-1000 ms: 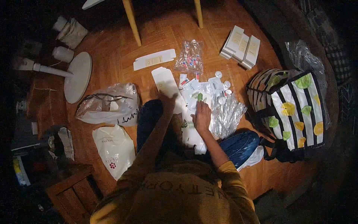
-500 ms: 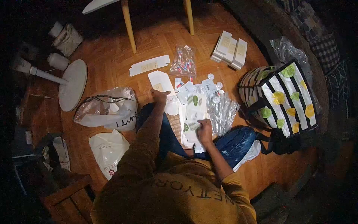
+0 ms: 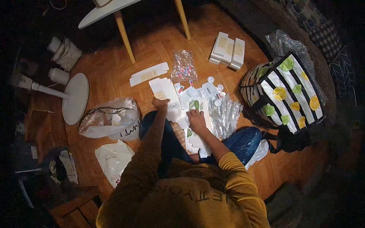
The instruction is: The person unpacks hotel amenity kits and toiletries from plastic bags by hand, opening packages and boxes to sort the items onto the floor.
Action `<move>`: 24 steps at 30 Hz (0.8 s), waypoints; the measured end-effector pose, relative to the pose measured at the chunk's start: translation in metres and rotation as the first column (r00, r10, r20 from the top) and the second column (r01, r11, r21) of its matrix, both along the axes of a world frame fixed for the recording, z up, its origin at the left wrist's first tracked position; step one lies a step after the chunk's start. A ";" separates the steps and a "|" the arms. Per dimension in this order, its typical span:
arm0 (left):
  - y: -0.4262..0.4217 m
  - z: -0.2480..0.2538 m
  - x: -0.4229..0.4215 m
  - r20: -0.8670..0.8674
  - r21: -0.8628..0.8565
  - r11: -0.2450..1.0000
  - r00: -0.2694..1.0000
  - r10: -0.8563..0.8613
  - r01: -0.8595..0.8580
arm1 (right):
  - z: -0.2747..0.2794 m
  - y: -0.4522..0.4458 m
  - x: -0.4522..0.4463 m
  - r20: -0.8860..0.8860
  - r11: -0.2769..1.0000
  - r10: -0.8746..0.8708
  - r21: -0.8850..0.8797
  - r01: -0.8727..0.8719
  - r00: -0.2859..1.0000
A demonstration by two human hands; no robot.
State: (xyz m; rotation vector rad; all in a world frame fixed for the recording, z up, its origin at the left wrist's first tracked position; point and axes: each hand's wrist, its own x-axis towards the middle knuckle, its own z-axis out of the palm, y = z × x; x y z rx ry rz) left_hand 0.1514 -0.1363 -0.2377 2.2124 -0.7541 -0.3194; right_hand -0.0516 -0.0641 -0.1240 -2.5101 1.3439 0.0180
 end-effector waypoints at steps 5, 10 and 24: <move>0.001 -0.005 0.006 -0.320 -0.150 0.989 0.946 -0.042 -0.007 | -0.030 -0.030 -0.008 0.275 0.970 -0.135 0.232 0.071 0.952; 0.003 0.004 0.018 -0.480 -0.188 0.972 0.851 -0.213 0.138 | -0.020 -0.096 -0.032 0.408 0.732 -0.669 0.504 0.458 0.621; 0.003 -0.025 0.027 -0.783 -0.278 0.957 0.557 -0.277 0.084 | -0.045 -0.077 0.069 0.313 0.944 -0.250 0.289 0.159 0.916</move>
